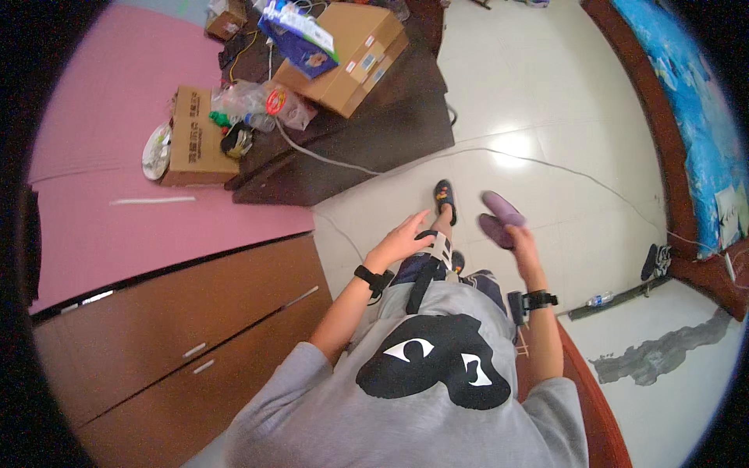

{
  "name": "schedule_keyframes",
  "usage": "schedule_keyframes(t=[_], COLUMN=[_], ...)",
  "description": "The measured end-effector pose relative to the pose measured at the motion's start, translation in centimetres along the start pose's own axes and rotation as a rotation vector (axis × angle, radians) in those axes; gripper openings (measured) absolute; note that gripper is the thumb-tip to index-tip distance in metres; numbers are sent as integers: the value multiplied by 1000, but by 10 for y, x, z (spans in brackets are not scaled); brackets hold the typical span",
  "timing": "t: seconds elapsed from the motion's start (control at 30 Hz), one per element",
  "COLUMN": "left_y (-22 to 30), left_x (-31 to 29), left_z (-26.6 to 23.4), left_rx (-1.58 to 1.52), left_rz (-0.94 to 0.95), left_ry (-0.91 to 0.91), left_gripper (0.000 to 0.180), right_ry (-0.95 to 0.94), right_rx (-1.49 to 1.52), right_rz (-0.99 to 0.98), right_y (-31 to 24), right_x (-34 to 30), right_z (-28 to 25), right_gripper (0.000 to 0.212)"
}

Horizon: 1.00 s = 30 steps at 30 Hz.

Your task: Dust and wipe down various surfaces in a bedroom using a purple cloth.

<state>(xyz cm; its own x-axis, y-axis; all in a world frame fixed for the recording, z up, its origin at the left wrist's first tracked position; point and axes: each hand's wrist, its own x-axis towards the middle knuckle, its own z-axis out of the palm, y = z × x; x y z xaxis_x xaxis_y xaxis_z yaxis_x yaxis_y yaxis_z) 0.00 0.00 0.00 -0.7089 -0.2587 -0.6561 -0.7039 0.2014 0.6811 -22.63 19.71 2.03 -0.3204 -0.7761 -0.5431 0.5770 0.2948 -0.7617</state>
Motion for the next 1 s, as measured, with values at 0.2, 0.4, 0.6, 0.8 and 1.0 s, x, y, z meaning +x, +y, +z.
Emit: schedule_keyframes(t=[0.2, 0.4, 0.6, 0.8, 1.0], left_y=[85, 100, 115, 88, 122], left_x=[93, 205, 295, 394, 431], left_z=[-57, -127, -247, -279, -239], left_rx=[-105, -65, 186, 476, 575], left_rz=[468, 238, 309, 101, -253], left_ry=[267, 446, 1088, 972, 974], left_gripper=[52, 28, 30, 30, 36], right_ry=[-122, 20, 531, 454, 406], right_rx=[-312, -491, -454, -301, -411], right_rz=[6, -117, 163, 642, 518], right_y=[-77, -141, -75, -11, -59], right_x=[78, 168, 168, 96, 96], right_z=[31, -46, -230, -362, -471], right_gripper=[32, 31, 32, 33, 27])
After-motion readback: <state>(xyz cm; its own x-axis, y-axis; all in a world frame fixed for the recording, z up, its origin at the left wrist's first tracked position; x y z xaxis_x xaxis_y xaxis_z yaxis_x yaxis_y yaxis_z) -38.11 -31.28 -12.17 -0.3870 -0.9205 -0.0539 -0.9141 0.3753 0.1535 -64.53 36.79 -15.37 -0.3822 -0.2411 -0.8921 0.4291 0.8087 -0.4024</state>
